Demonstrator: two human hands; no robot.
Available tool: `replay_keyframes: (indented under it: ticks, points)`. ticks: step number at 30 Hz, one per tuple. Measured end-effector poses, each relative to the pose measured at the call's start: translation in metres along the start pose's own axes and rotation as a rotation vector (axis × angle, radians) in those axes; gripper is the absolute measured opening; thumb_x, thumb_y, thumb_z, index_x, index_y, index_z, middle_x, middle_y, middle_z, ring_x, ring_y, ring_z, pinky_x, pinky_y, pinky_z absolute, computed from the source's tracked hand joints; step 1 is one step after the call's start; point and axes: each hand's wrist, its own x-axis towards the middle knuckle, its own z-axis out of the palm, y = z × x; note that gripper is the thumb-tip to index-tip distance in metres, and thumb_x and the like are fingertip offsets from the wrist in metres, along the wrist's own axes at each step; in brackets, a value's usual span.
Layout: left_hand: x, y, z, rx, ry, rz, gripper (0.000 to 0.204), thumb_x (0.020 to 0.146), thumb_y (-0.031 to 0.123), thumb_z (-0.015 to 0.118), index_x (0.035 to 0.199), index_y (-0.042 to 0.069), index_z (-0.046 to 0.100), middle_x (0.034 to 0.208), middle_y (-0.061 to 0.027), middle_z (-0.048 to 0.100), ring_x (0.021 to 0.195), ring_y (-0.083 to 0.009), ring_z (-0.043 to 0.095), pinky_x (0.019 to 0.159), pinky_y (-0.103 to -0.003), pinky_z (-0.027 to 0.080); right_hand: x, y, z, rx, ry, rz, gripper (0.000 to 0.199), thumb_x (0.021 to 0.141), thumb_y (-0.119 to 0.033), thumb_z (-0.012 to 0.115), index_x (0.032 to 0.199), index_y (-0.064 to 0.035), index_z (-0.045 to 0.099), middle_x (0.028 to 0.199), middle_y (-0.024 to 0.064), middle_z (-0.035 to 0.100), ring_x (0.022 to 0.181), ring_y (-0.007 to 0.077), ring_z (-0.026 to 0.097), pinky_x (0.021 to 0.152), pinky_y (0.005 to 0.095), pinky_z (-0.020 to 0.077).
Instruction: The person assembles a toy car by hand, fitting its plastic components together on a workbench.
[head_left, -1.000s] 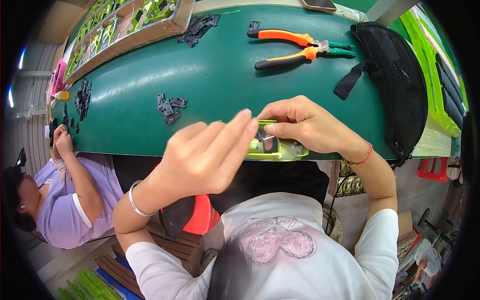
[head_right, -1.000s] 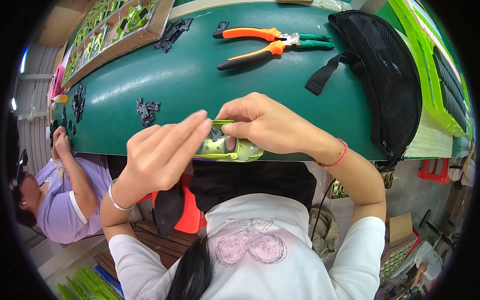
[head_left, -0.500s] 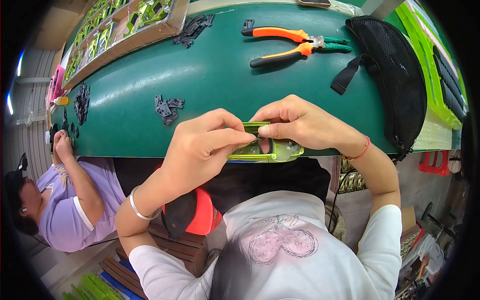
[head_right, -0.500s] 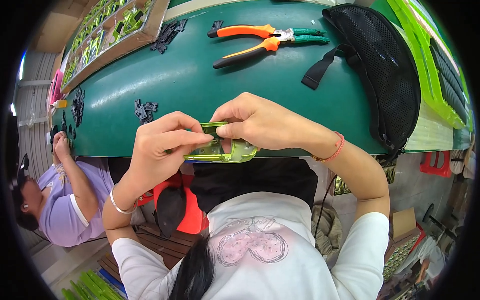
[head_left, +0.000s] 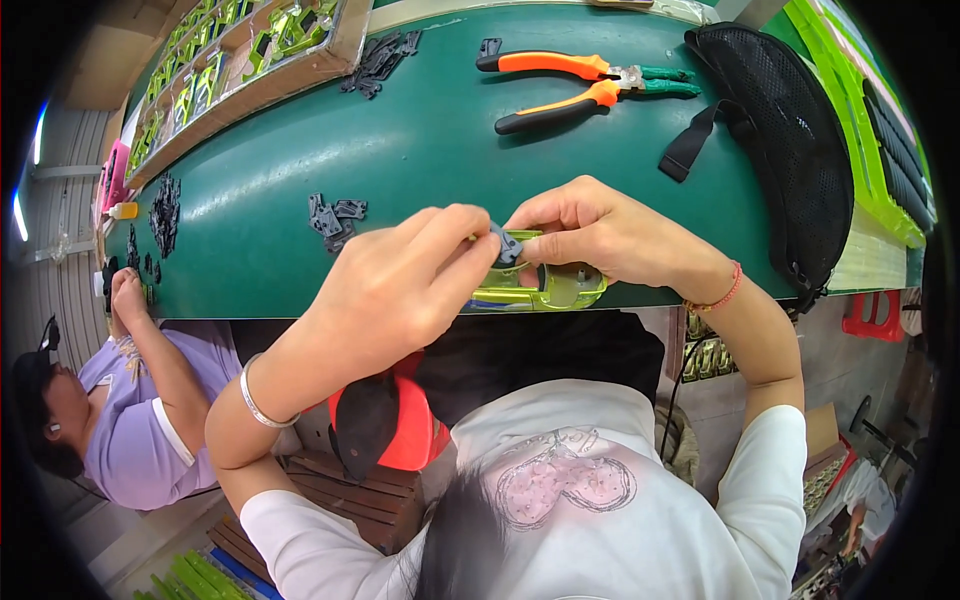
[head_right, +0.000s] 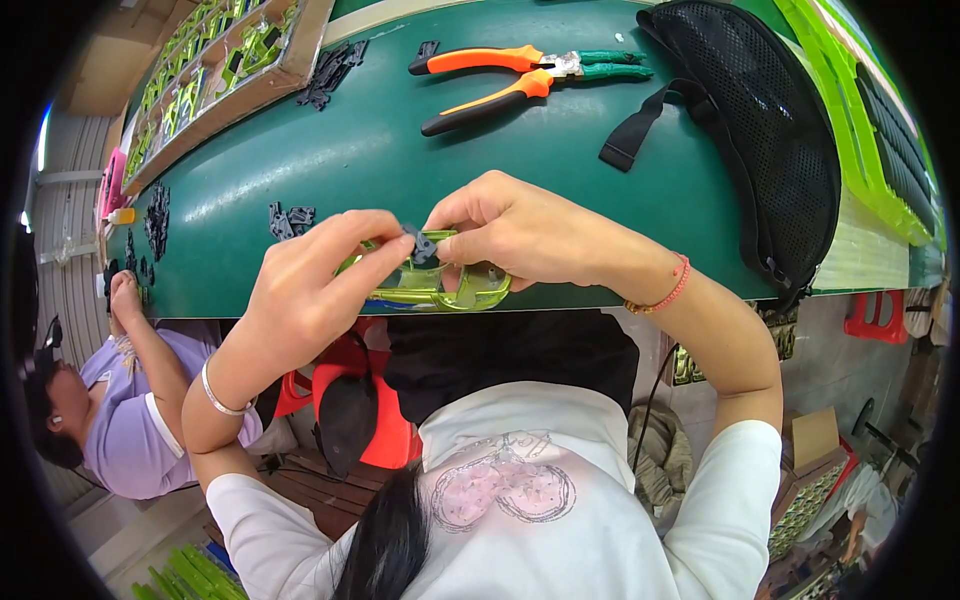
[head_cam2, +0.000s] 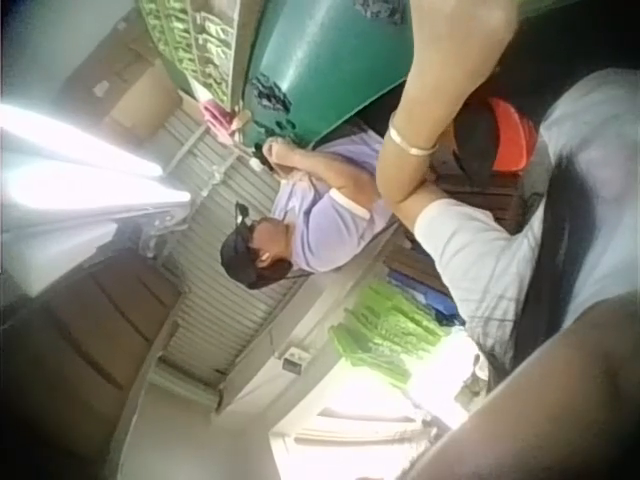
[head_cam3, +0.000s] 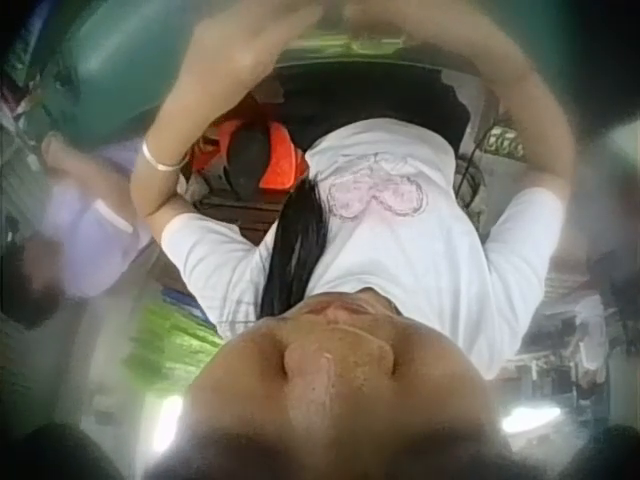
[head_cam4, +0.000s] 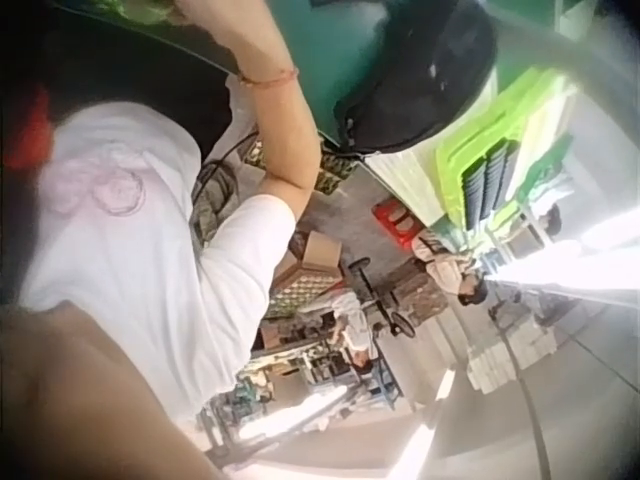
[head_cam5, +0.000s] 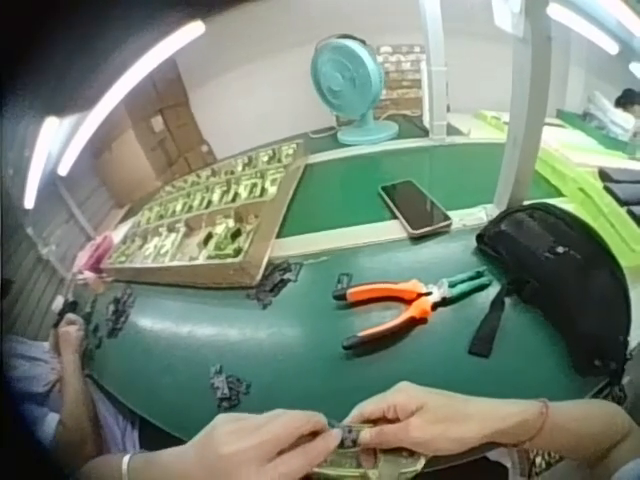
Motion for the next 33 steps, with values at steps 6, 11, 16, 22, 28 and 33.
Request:
replay_keyframes:
  ticks: [6,11,16,22,28,33]
  points:
    - [-0.003,-0.007,0.007,-0.096,-0.045,-0.027,0.031,0.071,-0.003,0.070,0.102,-0.002,0.071,0.108,-0.0148,0.072,0.089,-0.0276,0.074,0.065,-0.034,0.061,-0.001,0.000,0.001,-0.005,0.008,0.008,0.022,0.102,-0.014,0.059,0.113,0.0011,0.070,0.082,-0.0011,0.070,0.057,0.0021,0.047,0.046,0.0216,0.0382]
    - [-0.001,-0.008,0.010,-0.046,0.046,-0.013,0.032,0.069,-0.003,0.070,0.102,-0.001,0.072,0.103,-0.0132,0.072,0.085,-0.0266,0.074,0.063,-0.033,0.060,0.001,0.003,-0.001,-0.009,0.013,0.001,0.022,0.101,-0.015,0.057,0.108,0.0026,0.069,0.082,0.0008,0.069,0.057,0.0043,0.046,0.046,0.0233,0.0390]
    - [0.004,-0.002,0.004,-0.057,-0.037,0.032,0.034,0.072,-0.007,0.072,0.105,0.001,0.075,0.090,-0.0105,0.070,0.072,-0.0244,0.071,0.059,-0.034,0.058,-0.001,0.004,0.000,0.014,-0.019,-0.005,0.021,0.100,-0.014,0.058,0.108,0.0022,0.068,0.085,0.0025,0.071,0.060,0.0052,0.048,0.050,0.0234,0.0416]
    - [-0.019,0.025,0.023,-0.165,0.215,-0.218,0.017,0.077,-0.002,0.077,0.094,0.000,0.073,0.083,-0.0120,0.072,0.067,-0.0262,0.071,0.058,-0.036,0.056,-0.004,0.018,-0.003,-0.003,-0.042,-0.109,0.022,0.100,-0.008,0.054,0.117,0.0006,0.064,0.093,0.0016,0.072,0.075,0.0034,0.059,0.066,0.0215,0.0474]
    - [-0.019,0.034,0.032,-0.275,0.260,-0.505,0.010,0.080,0.003,0.081,0.086,0.004,0.072,0.076,-0.0099,0.070,0.063,-0.0273,0.068,0.054,-0.036,0.052,-0.003,0.012,-0.001,-0.121,-0.064,-0.188,0.026,0.102,-0.009,0.049,0.119,0.0022,0.064,0.095,0.0025,0.071,0.088,0.0068,0.063,0.077,0.0236,0.0502]
    - [-0.022,0.036,0.031,-0.174,0.293,-0.519,0.011,0.079,0.004,0.082,0.082,0.004,0.071,0.069,-0.0073,0.065,0.056,-0.0248,0.062,0.050,-0.035,0.047,0.004,0.023,0.004,-0.122,0.022,-0.289,0.030,0.100,-0.014,0.044,0.116,-0.0025,0.067,0.086,-0.0004,0.070,0.063,0.0053,0.050,0.051,0.0236,0.0413]
